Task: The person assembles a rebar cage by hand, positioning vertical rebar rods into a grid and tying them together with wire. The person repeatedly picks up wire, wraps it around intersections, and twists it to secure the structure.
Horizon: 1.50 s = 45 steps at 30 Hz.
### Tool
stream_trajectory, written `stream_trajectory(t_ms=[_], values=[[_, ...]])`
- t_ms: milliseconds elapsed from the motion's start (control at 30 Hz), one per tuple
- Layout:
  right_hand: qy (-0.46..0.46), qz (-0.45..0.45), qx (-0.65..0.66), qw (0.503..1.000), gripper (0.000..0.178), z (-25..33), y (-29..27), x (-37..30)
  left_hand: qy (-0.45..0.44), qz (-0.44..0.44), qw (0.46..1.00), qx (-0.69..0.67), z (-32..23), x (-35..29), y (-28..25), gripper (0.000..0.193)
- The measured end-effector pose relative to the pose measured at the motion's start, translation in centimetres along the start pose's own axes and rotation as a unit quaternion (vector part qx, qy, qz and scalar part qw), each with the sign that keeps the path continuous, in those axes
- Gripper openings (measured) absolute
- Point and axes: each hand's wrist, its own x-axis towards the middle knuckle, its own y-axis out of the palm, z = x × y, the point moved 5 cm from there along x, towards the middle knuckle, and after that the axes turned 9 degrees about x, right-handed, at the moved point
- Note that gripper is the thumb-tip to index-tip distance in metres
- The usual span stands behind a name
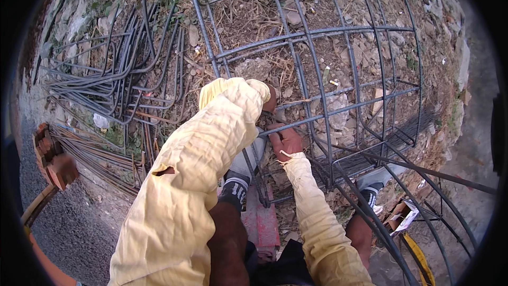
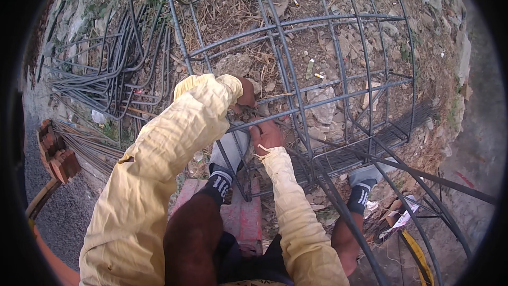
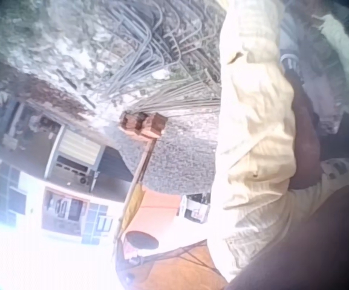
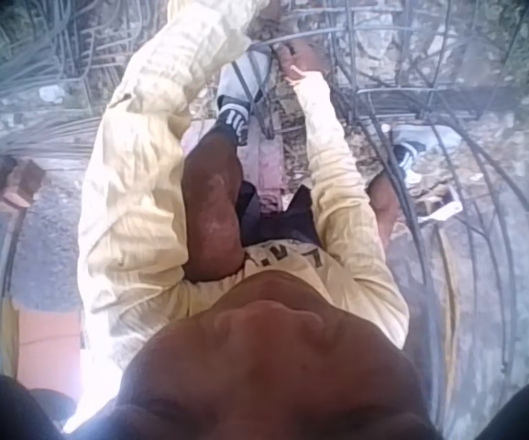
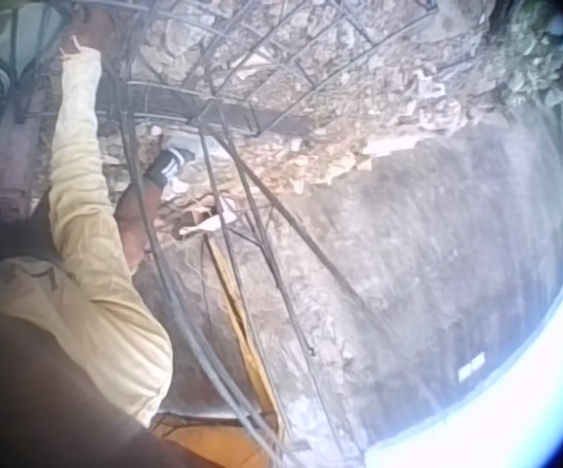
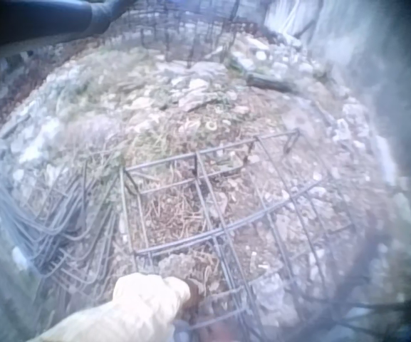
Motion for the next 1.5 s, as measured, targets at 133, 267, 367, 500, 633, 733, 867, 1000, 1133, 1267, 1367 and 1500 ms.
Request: stream_trajectory(t_ms=[133, 267, 367, 500, 633, 733, 867, 1000, 1133, 1267, 1367, 1500], values=[[-0.044, -0.055, -0.083, 0.994, 0.016, 1.1, 1.2, -0.5, 0.055, 0.016, 0.997, 0.057, -0.5, 0.5, -0.1, 0.042], [-0.015, -0.108, -0.088, 0.990, 0.018, 2.0, 1.9, -1.0, -0.087, 0.057, 0.986, -0.130, 0.8, 0.5, 0.8, 0.043], [-0.009, -0.129, -0.109, 0.986, 0.019, 1.5, 2.6, -0.9, -0.045, 0.056, 0.997, -0.019, 0.4, 0.3, 0.2, 0.047], [-0.026, -0.163, -0.128, 0.978, 0.021, 1.5, 3.5, -0.9, -0.008, 0.021, 1.000, -0.005, 0.1, -0.4, 0.1, 0.051], [0.011, -0.167, -0.166, 0.972, 0.018, 2.0, 3.8, -0.8, 0.040, -0.017, 0.991, 0.124, -1.7, -1.6, -1.5, 0.053], [0.179, -0.097, -0.108, 0.973, 0.021, 1.5, 4.1, 0.7, 0.033, -0.028, 0.993, 0.112, -1.5, -1.7, -1.3, 0.052], [0.196, -0.141, -0.048, 0.969, 0.027, 0.2, 4.9, 0.6, 0.008, -0.013, 0.997, 0.079, -0.8, -1.5, -0.9, 0.050], [0.155, -0.176, 0.037, 0.971, 0.027, 0.2, 5.6, 0.6, -0.003, -0.039, 0.995, 0.096, -1.2, -3.4, -1.9, 0.049], [0.049, -0.245, 0.073, 0.966, 0.028, -1.8, 3.8, 0.3, 0.035, -0.047, 0.991, 0.117, -3.6, -0.1, -2.5, 0.048], [0.092, -0.203, 0.053, 0.973, 0.033, -0.1, 5.7, -0.6, 0.007, -0.005, 0.999, 0.038, 1.2, 0.1, 0.4, 0.047], [0.084, -0.190, 0.019, 0.978, 0.024, 1.0, 6.3, -0.8, -0.011, 0.003, 1.000, -0.004, 1.8, -0.9, 0.8, 0.045], [0.163, -0.233, -0.018, 0.959, 0.032, -1.1, 3.4, 0.0, 0.034, -0.024, 0.998, 0.054, -3.9, -1.3, -3.2, 0.044]])
